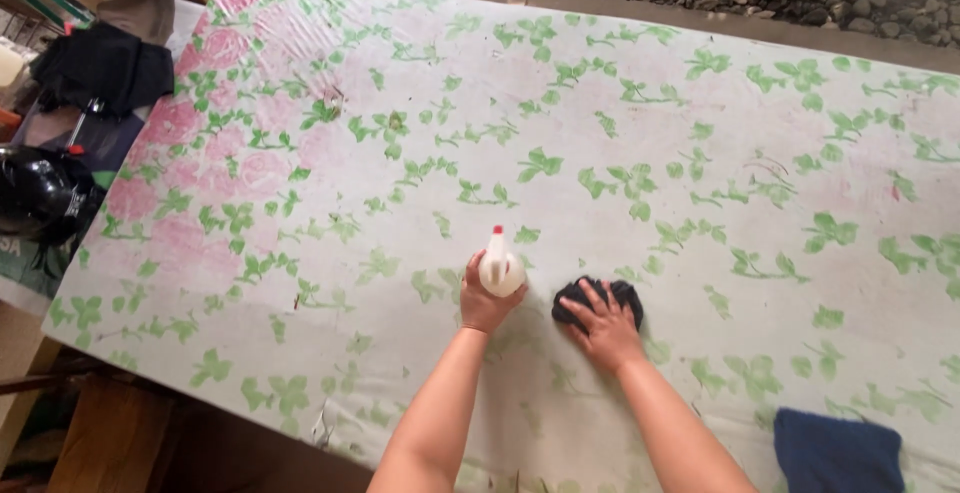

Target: Spraying and wiping a table surface with a cleaning cloth.

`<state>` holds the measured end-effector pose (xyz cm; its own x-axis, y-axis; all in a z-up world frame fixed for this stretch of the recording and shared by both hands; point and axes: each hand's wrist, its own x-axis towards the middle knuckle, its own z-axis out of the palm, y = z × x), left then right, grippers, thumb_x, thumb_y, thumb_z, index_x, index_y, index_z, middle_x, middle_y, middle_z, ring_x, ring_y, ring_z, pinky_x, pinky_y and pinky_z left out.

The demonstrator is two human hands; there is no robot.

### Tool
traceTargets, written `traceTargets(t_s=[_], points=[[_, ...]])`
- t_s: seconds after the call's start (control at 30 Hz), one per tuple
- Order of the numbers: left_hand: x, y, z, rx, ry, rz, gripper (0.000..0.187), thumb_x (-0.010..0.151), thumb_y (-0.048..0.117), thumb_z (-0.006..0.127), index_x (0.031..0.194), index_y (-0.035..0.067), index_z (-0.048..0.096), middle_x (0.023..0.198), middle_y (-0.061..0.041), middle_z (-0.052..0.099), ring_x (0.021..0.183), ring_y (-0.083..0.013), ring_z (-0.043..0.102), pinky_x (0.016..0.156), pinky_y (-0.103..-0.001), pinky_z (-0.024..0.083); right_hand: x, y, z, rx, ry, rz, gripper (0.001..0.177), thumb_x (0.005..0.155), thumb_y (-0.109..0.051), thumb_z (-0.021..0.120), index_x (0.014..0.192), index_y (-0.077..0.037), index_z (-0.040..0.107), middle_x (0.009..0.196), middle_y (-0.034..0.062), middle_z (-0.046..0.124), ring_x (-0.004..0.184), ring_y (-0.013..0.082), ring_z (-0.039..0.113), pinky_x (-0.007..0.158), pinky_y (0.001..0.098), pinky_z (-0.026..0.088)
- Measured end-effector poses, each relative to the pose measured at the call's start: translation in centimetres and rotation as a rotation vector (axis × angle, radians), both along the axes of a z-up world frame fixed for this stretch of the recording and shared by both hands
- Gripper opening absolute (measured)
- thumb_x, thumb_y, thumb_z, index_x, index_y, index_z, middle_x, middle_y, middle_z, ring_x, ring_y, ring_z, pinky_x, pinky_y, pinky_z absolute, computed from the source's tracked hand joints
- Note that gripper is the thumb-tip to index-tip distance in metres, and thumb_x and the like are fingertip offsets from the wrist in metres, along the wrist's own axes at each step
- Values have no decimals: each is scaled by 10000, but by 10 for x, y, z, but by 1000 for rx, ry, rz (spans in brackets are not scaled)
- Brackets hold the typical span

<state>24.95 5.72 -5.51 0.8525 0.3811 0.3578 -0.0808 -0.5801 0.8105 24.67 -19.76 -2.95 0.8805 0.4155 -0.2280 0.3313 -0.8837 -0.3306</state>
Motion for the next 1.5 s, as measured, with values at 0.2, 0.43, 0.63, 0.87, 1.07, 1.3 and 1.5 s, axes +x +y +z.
traceTargets(t_s=[0.2, 0.43, 0.63, 0.87, 1.07, 1.3, 1.5], points=[[34, -2, -18, 156, 85, 10, 1167, 511, 440, 989, 1431, 108, 352, 1260, -159, 607, 1083, -401, 652, 937, -475, 538, 155, 31, 4, 60, -15, -176, 536, 919, -599, 567, 1434, -458, 516, 1679, -26, 236, 1566, 345, 146, 1191, 637, 176], [32, -1, -16, 184, 104, 1, 1124, 567, 428, 975, 1441, 89, 355, 1343, -129, 596, 1179, -366, 631, 1001, -460, 528, 318, 64, -11, 92, -113, -255, 541, 939, -590, 564, 1453, -431, 512, 1691, 3, 239, 1557, 376, 141, 1201, 650, 154], [35, 1, -14, 225, 13, -44, 1100, 648, 424, 961, 1445, 41, 307, 1401, -137, 562, 1217, -367, 603, 1019, -459, 518, 389, 80, -11, 86, -171, -290, 547, 950, -600, 556, 1466, -427, 499, 1697, -7, 235, 1571, 363, 124, 1211, 650, 142], [39, 0, -9, 267, 56, -32, 1126, 614, 443, 971, 1442, 50, 316, 1376, -144, 565, 1221, -361, 591, 1032, -469, 500, 335, 74, -42, 177, -274, -282, 598, 948, -468, 555, 1512, -343, 403, 1716, 41, 192, 1562, 410, 137, 1177, 683, 185], [33, -4, -23, 184, 142, -2, 1136, 548, 434, 986, 1429, 87, 359, 1330, -129, 593, 1209, -359, 583, 1038, -467, 485, 152, 61, -47, 145, -356, -215, 543, 948, -414, 569, 1473, -314, 472, 1690, 81, 257, 1530, 436, 244, 1134, 673, 284], [35, -2, -27, 228, 67, -17, 1154, 572, 447, 968, 1441, 53, 319, 1329, -136, 575, 1196, -361, 585, 1039, -471, 477, 85, 20, -37, 47, -221, -133, 512, 922, -524, 553, 1423, -428, 502, 1637, 17, 291, 1474, 387, 286, 1102, 664, 300], [33, -4, -12, 284, 167, 20, 1150, 563, 464, 986, 1437, 65, 354, 1335, -154, 547, 1168, -375, 596, 997, -465, 497, 261, 12, -32, 36, -210, -236, 498, 974, -502, 511, 1465, -434, 463, 1697, 23, 220, 1538, 409, 185, 1124, 740, 233]])
